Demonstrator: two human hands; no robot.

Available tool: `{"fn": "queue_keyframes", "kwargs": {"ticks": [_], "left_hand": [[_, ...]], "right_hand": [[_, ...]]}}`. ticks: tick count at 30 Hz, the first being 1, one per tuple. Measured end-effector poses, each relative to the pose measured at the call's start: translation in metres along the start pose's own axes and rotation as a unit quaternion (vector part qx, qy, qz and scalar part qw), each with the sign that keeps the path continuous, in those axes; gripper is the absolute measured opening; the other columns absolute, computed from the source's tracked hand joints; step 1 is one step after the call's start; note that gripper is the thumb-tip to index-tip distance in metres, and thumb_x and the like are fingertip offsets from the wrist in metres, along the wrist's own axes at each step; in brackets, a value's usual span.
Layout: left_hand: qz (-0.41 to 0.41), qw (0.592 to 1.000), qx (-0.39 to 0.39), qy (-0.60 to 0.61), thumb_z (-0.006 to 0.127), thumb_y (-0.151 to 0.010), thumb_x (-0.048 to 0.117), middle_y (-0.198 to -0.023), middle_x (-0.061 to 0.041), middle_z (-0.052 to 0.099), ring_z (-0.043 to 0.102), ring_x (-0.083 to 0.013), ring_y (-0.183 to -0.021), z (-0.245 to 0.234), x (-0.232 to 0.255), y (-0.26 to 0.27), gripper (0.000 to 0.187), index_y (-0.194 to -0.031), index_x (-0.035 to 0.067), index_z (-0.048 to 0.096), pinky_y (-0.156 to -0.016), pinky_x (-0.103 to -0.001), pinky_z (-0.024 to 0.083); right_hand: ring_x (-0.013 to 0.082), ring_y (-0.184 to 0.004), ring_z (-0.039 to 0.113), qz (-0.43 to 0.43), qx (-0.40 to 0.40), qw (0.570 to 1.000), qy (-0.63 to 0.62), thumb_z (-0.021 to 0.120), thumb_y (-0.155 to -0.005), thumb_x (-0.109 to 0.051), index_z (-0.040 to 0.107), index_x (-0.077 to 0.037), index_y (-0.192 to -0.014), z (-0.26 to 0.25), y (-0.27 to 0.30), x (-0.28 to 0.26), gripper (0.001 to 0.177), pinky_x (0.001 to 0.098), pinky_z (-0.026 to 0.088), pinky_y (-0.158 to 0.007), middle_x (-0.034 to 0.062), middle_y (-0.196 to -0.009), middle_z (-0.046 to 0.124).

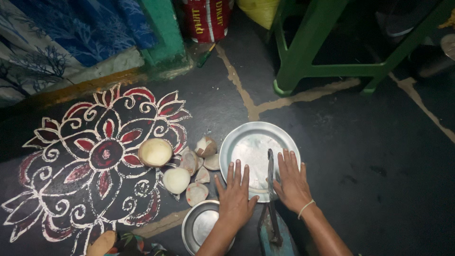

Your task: The person sits on the floor and uses a traditional curved blade tool to peel the skin off yam pieces. They hold each piece with both hands and scrape the skin away, collecting the peeled pieces on a metal plate.

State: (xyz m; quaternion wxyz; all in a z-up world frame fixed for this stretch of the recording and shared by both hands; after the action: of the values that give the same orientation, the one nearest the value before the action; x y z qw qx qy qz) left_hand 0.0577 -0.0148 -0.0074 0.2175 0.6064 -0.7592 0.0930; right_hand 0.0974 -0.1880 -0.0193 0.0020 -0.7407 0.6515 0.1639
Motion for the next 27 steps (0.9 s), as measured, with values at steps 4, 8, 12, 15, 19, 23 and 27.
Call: {"fn": "queue_keyframes", "kwargs": {"ticks": [4, 8, 12, 15, 19, 23, 27], "left_hand": [[0.004, 1.0, 0.003, 0.004, 0.077, -0.083, 0.038, -0.166, -0.019, 0.008, 0.002, -0.0368, -0.154, -0.002, 0.001, 0.001, 0.099, -0.157, 0.005, 0.02, -0.113, -0.075, 0.003], [0.006, 1.0, 0.008, 0.002, 0.077, -0.083, 0.038, -0.166, -0.02, 0.008, 0.002, -0.0373, -0.154, -0.003, 0.002, 0.001, 0.099, -0.156, 0.005, 0.02, -0.113, -0.075, 0.004], [0.005, 1.0, 0.017, 0.003, 0.076, -0.083, 0.037, -0.166, -0.02, 0.008, 0.003, -0.037, -0.154, -0.008, 0.003, 0.001, 0.097, -0.156, 0.005, 0.02, -0.113, -0.075, 0.004], [0.006, 0.998, 0.053, -0.012, 0.075, -0.084, 0.037, -0.166, -0.02, 0.008, 0.005, -0.0373, -0.153, -0.016, 0.003, 0.0, 0.096, -0.156, 0.004, 0.021, -0.112, -0.075, 0.005], [-0.001, 0.994, 0.108, -0.021, 0.074, -0.084, 0.037, -0.165, -0.02, 0.009, 0.007, -0.0368, -0.153, -0.026, 0.0, -0.002, 0.094, -0.155, 0.004, 0.023, -0.111, -0.075, 0.007], [-0.008, 0.993, 0.115, -0.026, 0.074, -0.083, 0.037, -0.166, -0.019, 0.01, 0.007, -0.0364, -0.153, -0.026, -0.003, -0.001, 0.094, -0.156, 0.004, 0.023, -0.111, -0.075, 0.007], [-0.02, 0.996, 0.089, -0.021, 0.075, -0.081, 0.037, -0.166, -0.018, 0.012, 0.008, -0.0351, -0.154, -0.015, -0.012, -0.001, 0.097, -0.156, 0.004, 0.022, -0.114, -0.074, 0.007]], "right_hand": [[0.0315, -0.155, 0.001, -0.015, 0.015, 1.0, -0.008, 0.069, -0.086, -0.026, 0.012, -0.005, -0.162, -0.004, 0.002, -0.003, 0.097, 0.0569, 0.008, -0.122, 0.0161, -0.167, 0.006], [0.0338, -0.155, 0.003, -0.022, 0.041, 0.999, 0.001, 0.069, -0.086, -0.027, 0.014, -0.002, -0.161, -0.009, 0.003, -0.006, 0.097, 0.0582, 0.01, -0.121, 0.0185, -0.166, 0.007], [0.0358, -0.154, 0.004, -0.011, 0.051, 0.997, 0.06, 0.068, -0.086, -0.033, 0.016, 0.001, -0.159, -0.015, 0.0, -0.009, 0.097, 0.0603, 0.011, -0.12, 0.0209, -0.171, 0.007], [0.0347, -0.154, 0.006, -0.018, 0.097, 0.991, 0.091, 0.066, -0.086, -0.037, 0.021, 0.0, -0.159, -0.025, 0.006, -0.013, 0.093, 0.0606, 0.013, -0.121, 0.019, -0.166, 0.009], [0.0345, -0.154, 0.007, -0.023, 0.124, 0.986, 0.108, 0.066, -0.086, -0.038, 0.024, 0.0, -0.158, -0.031, 0.007, -0.016, 0.092, 0.0608, 0.013, -0.121, 0.0184, -0.166, 0.011], [0.035, -0.154, 0.007, -0.024, 0.125, 0.986, 0.108, 0.067, -0.085, -0.037, 0.023, 0.001, -0.158, -0.03, 0.005, -0.017, 0.093, 0.0608, 0.013, -0.12, 0.0189, -0.166, 0.011], [0.0351, -0.155, 0.008, -0.022, 0.131, 0.987, 0.092, 0.069, -0.083, -0.035, 0.023, 0.0, -0.158, -0.03, 0.007, -0.016, 0.095, 0.0606, 0.013, -0.121, 0.0189, -0.166, 0.012]]}}
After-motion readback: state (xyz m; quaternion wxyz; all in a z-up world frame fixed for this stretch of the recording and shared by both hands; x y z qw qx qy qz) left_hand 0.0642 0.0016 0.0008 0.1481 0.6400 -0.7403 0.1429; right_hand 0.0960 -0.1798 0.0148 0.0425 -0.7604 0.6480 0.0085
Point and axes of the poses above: each hand's wrist, its own y-axis away from the middle knuckle, its own z-axis out of the palm, x = y × z, the point moved 6 cm from there along -y, towards the middle knuckle
